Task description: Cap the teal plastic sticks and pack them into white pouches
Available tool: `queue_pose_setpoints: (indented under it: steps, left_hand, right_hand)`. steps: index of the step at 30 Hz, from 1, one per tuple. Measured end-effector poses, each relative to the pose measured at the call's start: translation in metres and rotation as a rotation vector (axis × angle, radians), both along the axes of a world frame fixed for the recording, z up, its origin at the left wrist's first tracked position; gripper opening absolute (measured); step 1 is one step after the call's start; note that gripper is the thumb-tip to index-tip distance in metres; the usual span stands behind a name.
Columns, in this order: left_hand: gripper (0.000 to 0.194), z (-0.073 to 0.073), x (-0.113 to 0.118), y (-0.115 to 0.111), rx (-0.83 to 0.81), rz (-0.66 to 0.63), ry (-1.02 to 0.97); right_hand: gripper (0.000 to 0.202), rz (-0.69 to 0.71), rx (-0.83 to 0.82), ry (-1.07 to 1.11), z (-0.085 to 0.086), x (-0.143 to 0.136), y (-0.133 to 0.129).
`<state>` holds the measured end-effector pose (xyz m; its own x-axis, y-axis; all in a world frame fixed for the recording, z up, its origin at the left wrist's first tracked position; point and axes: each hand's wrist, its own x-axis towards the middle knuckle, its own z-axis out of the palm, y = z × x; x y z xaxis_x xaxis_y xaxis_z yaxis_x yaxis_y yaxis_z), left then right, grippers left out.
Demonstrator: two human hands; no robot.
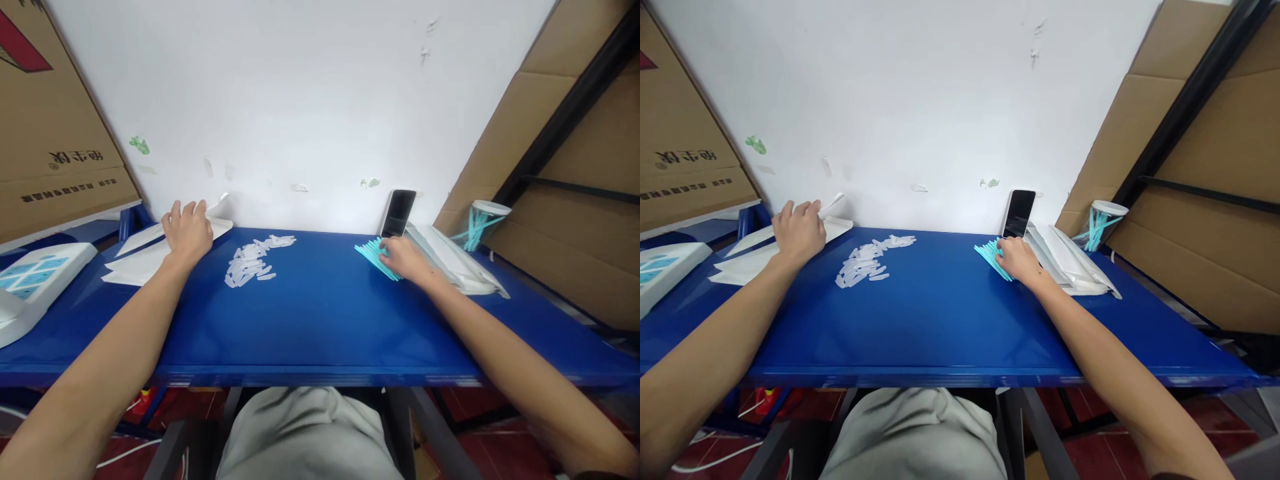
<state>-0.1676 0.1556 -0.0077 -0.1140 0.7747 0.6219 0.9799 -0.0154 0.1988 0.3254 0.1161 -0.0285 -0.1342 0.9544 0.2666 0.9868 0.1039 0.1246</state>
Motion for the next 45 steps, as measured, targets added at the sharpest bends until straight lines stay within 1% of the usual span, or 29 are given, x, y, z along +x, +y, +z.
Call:
queue_pose_setpoints:
  steps: [3, 6, 8, 10, 12, 14, 15, 17, 19, 20, 22, 24, 26, 27, 29, 31, 34, 36, 38, 39, 42, 45]
  left_hand:
    - [0.071, -0.013, -0.008, 0.007, -0.13, 0.05, 0.03]
    - [0.071, -0.023, -0.01, 0.015, -0.295, 0.105, 0.108]
    - [0.068, -0.025, -0.008, 0.017, -0.321, 0.106, 0.13]
    - [0.066, -0.022, -0.006, 0.016, -0.286, 0.054, 0.123]
    - [0.066, -0.017, -0.002, 0.015, -0.24, -0.038, 0.125]
    - [0.067, -0.013, 0.005, 0.014, -0.204, -0.163, 0.145]
    - [0.067, -0.012, 0.009, 0.013, -0.188, -0.247, 0.152]
    - [0.064, -0.011, 0.02, 0.011, -0.155, -0.464, 0.164]
    - [0.058, -0.011, 0.036, 0.007, -0.135, -0.685, 0.151]
    - [0.054, -0.012, 0.046, 0.004, -0.129, -0.764, 0.123]
    - [0.046, -0.013, 0.066, -0.005, -0.113, -0.859, 0.052]
    - [0.039, -0.015, 0.086, -0.015, -0.065, -0.935, -0.015]
    - [0.033, -0.016, 0.101, -0.025, -0.028, -0.989, -0.061]
    - [0.03, -0.017, 0.107, -0.03, -0.004, -0.999, -0.071]
    - [0.028, -0.018, 0.115, -0.037, 0.018, -1.009, -0.023]
    - [0.028, -0.019, 0.119, -0.042, 0.003, -1.0, 0.079]
    - [0.031, -0.021, 0.123, -0.044, -0.021, -0.943, 0.205]
    - [0.034, -0.022, 0.125, -0.044, -0.003, -0.881, 0.232]
    - [0.035, -0.021, 0.127, -0.044, -0.006, -0.838, 0.225]
    - [0.035, -0.02, 0.127, -0.045, -0.035, -0.839, 0.218]
    - [0.032, -0.018, 0.126, -0.046, -0.153, -0.897, 0.209]
    - [0.032, -0.018, 0.124, -0.045, -0.179, -0.941, 0.227]
  right_hand:
    - [0.032, 0.01, -0.004, -0.016, 0.0, -0.004, -0.002]
    - [0.031, 0.017, -0.004, -0.033, 0.001, -0.009, -0.004]
    - [0.03, 0.027, -0.011, -0.045, 0.001, -0.012, -0.005]
    - [0.028, 0.047, -0.022, -0.054, 0.002, -0.015, -0.008]
    - [0.028, 0.071, -0.034, -0.06, 0.003, -0.019, -0.01]
    - [0.033, 0.092, -0.043, -0.064, 0.005, -0.024, -0.013]
    - [0.036, 0.1, -0.047, -0.065, 0.005, -0.026, -0.015]
    - [0.041, 0.118, -0.056, -0.065, 0.004, -0.03, -0.017]
    - [0.042, 0.142, -0.068, -0.06, 0.002, -0.034, -0.018]
    - [0.042, 0.154, -0.073, -0.055, 0.001, -0.035, -0.018]
    - [0.039, 0.174, -0.08, -0.038, -0.002, -0.037, -0.018]
    - [0.038, 0.188, -0.085, -0.017, -0.005, -0.039, -0.018]
    - [0.039, 0.214, -0.092, 0.005, -0.006, -0.041, -0.019]
    - [0.04, 0.23, -0.097, 0.012, -0.007, -0.043, -0.02]
    - [0.04, 0.301, -0.102, 0.04, -0.008, -0.047, -0.024]
    - [0.038, 0.438, -0.093, 0.097, -0.01, -0.054, -0.029]
    - [0.036, 0.692, -0.074, 0.188, -0.014, -0.067, -0.038]
    - [0.037, 0.796, -0.081, 0.217, -0.016, -0.075, -0.045]
    - [0.038, 0.847, -0.095, 0.246, -0.017, -0.08, -0.05]
    - [0.038, 0.857, -0.101, 0.265, -0.017, -0.082, -0.051]
    - [0.035, 0.855, -0.121, 0.328, -0.016, -0.081, -0.051]
    - [0.031, 0.843, -0.132, 0.363, -0.014, -0.077, -0.048]
